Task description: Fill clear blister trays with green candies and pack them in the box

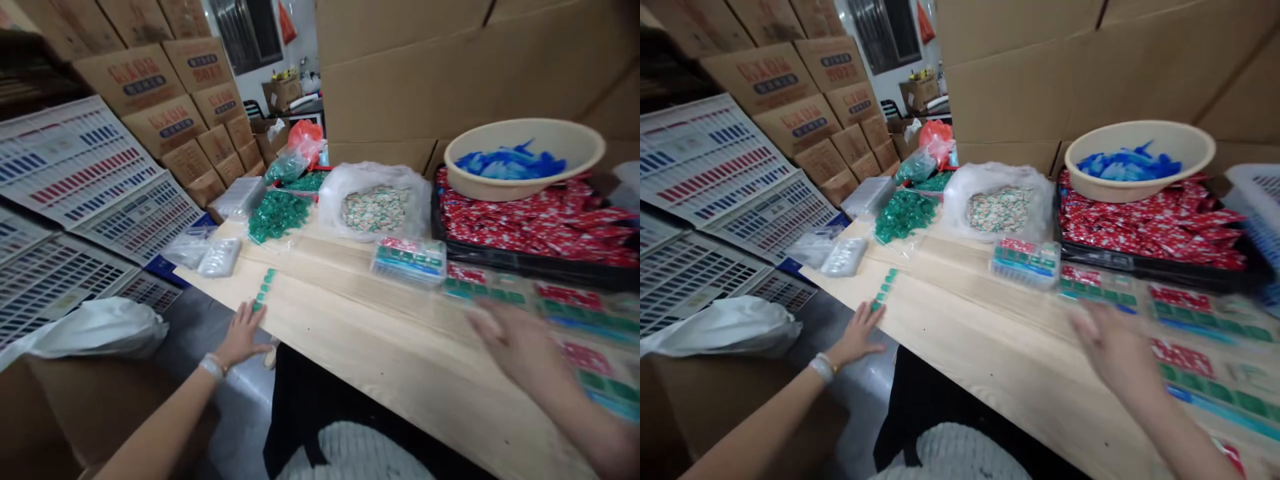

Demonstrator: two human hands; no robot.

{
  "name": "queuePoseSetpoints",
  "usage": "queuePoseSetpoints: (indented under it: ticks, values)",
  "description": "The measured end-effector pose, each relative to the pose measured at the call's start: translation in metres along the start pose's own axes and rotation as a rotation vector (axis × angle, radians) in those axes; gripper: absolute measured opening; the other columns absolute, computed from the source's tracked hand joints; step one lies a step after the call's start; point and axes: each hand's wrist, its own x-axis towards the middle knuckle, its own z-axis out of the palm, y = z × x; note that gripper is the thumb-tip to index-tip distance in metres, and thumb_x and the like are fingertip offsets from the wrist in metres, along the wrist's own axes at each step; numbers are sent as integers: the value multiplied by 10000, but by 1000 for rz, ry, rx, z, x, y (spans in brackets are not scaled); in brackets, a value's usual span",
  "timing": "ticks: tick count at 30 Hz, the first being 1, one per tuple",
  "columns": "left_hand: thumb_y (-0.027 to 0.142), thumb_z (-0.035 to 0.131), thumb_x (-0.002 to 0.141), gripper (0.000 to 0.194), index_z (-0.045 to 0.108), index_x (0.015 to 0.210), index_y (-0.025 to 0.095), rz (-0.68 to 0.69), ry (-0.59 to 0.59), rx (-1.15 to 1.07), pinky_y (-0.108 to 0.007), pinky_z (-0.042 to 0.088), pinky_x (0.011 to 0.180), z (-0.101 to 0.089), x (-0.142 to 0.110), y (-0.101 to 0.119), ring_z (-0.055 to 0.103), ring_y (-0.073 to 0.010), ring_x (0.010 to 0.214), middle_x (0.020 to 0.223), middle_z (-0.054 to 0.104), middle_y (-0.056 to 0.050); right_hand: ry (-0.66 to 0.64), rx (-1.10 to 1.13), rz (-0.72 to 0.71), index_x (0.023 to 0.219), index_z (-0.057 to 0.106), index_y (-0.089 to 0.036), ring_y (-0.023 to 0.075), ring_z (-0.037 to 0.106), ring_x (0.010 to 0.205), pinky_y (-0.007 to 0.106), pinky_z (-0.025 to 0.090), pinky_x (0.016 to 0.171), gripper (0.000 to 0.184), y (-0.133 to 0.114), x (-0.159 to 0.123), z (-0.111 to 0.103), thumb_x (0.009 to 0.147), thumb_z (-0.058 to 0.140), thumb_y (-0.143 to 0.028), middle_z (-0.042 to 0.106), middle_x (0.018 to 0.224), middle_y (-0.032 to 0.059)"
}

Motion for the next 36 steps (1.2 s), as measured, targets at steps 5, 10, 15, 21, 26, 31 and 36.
queuePoseSetpoints:
  ticks: [5, 10, 15, 21, 26, 31, 36]
  values:
    - [285, 509, 772, 360, 536, 1128, 236, 124, 175, -22, -446, 352, 942, 21, -30, 33, 353, -285, 1186, 1228, 473, -103, -526, 251, -440, 1244, 414, -187, 230, 460, 1097, 387, 380, 911, 488, -168, 16, 102, 798, 454, -382, 478, 1221, 122]
    - [217, 400, 823, 245, 614, 941, 206, 219, 342, -423, -376, 442, 882, -7, -23, 43, 523, -207, 1007, 1073, 564, -92, -551, 287, -471, 1226, 429, -181, 254, 363, 1168, 439, 293, 964, 557, -202, 7, 126, 720, 594, -343, 407, 1279, 139]
    - [394, 452, 785, 256, 588, 923, 227, 194, -98, -1022, -341, 506, 783, -37, 33, 131, 560, -200, 929, 1044, 577, -52, -172, 683, 61, 1023, 538, -189, 122, 540, 744, 268, 455, 671, 292, -114, -39, 29, 763, 529, -321, 566, 905, 47]
    - [410, 476, 767, 262, 491, 914, 194, 370, -965, -1338, -318, 509, 654, -43, 63, 357, 614, -185, 808, 945, 573, -55, 260, 767, 732, 932, 562, -194, 43, 382, 468, 190, 328, 423, 289, 0, -163, -92, 693, 592, -354, 479, 708, -33]
    - [391, 520, 757, 260, 450, 926, 206, 388, -1265, -1347, -299, 494, 627, -39, 73, 428, 631, -192, 776, 897, 582, -54, 378, 782, 836, 936, 561, -158, 34, 343, 420, 183, 269, 376, 373, 39, -190, -127, 666, 597, -413, 490, 659, -34]
    - [409, 590, 692, 333, 508, 898, 160, 534, -1342, -1086, -268, 485, 539, -64, 96, 459, 631, -190, 677, 848, 619, -79, 322, 702, 659, 1017, 551, -170, 71, 476, 565, 210, 391, 527, 459, 60, -173, -152, 613, 654, -364, 572, 770, -10]
    - [374, 550, 738, 260, 468, 883, 174, 365, -1320, -1137, -252, 480, 531, -61, 92, 488, 626, -162, 650, 825, 633, -60, 415, 769, 848, 895, 558, -144, 72, 428, 424, 206, 327, 411, 401, 73, -180, -142, 631, 602, -442, 562, 612, -24]
